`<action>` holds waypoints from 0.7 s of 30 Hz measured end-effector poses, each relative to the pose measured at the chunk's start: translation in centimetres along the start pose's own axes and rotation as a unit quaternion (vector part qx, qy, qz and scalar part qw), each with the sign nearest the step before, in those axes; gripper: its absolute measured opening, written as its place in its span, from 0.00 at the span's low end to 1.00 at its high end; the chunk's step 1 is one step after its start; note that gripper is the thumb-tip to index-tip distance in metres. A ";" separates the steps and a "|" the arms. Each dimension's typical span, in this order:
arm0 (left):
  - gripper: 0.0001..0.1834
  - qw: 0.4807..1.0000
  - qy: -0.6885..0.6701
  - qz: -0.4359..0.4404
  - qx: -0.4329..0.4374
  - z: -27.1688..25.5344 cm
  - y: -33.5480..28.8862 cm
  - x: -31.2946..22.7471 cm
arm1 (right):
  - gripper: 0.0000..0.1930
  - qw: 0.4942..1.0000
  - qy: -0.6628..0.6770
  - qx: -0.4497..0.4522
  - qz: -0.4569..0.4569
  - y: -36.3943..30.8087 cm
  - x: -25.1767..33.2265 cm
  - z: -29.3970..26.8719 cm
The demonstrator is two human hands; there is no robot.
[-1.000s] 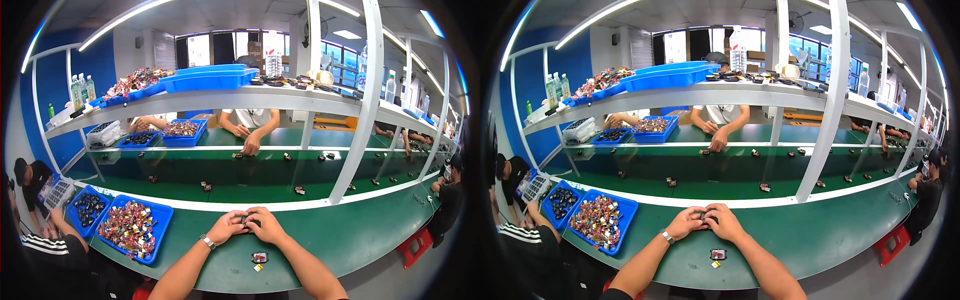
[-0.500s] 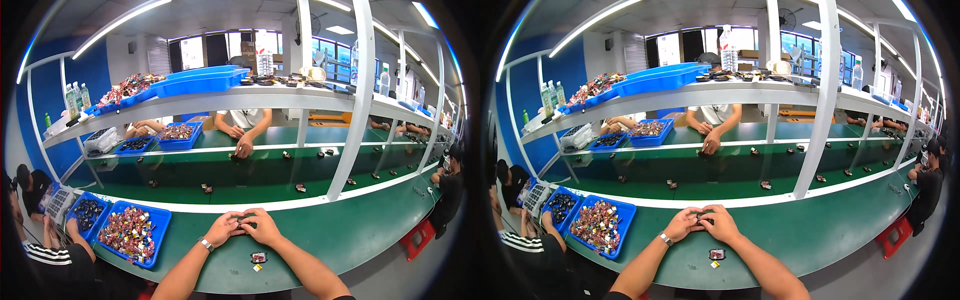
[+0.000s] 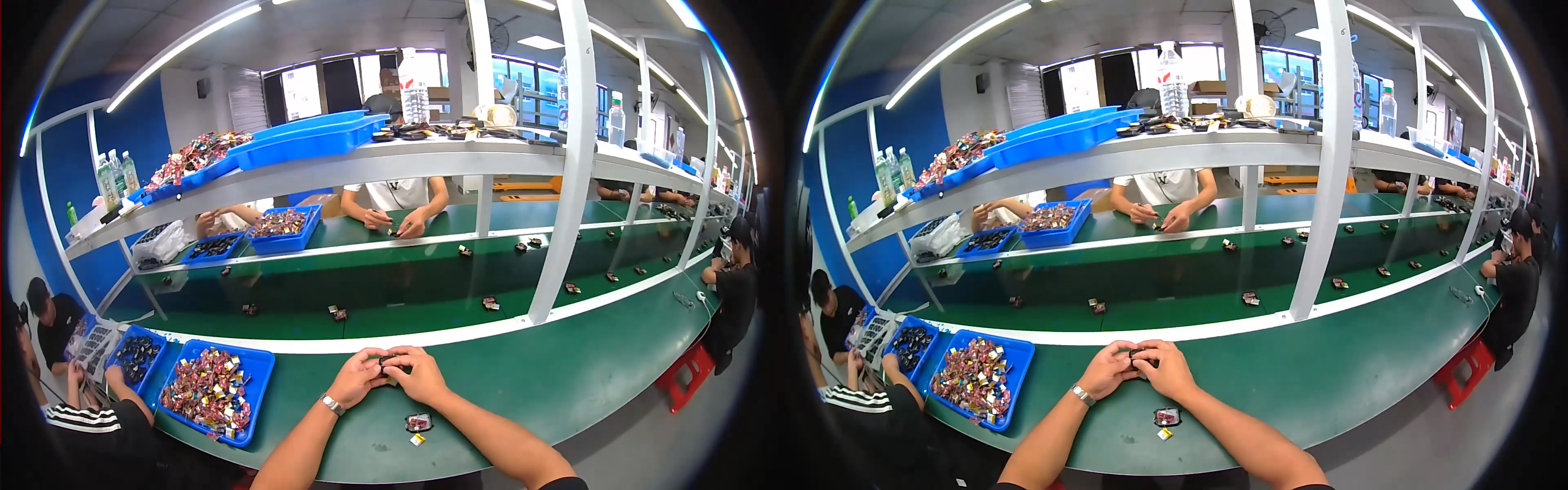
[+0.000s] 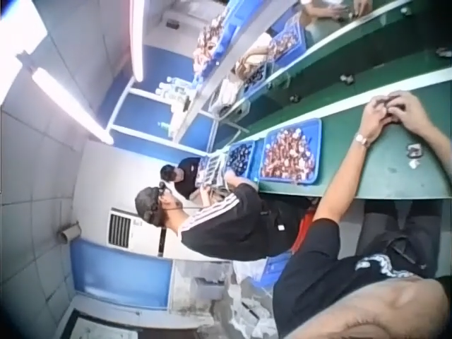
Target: Sorting and assembling small electronic parts on a factory production line.
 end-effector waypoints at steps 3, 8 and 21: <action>0.16 1.000 -0.007 -0.002 0.003 0.2 -0.2 0.0 | 0.09 0.996 0.074 0.006 0.040 -0.1 -0.5 0.3; 0.16 1.000 -0.018 0.003 0.010 0.3 -0.1 -0.2 | 0.08 0.996 0.084 -0.005 0.035 -0.3 -0.6 0.5; 0.14 0.997 -0.053 0.060 0.011 -0.2 -0.3 -1.0 | 0.09 0.995 -0.023 -0.020 -0.093 0.6 2.7 -0.1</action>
Point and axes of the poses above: each hand's wrist, its own y-axis towards the middle knuckle, its own z-axis out of the palm, x = y × z, the point moved 10 cm from there along y, towards the middle knuckle, and after that the axes turned 14 degrees about -z, right-handed, at the moved point
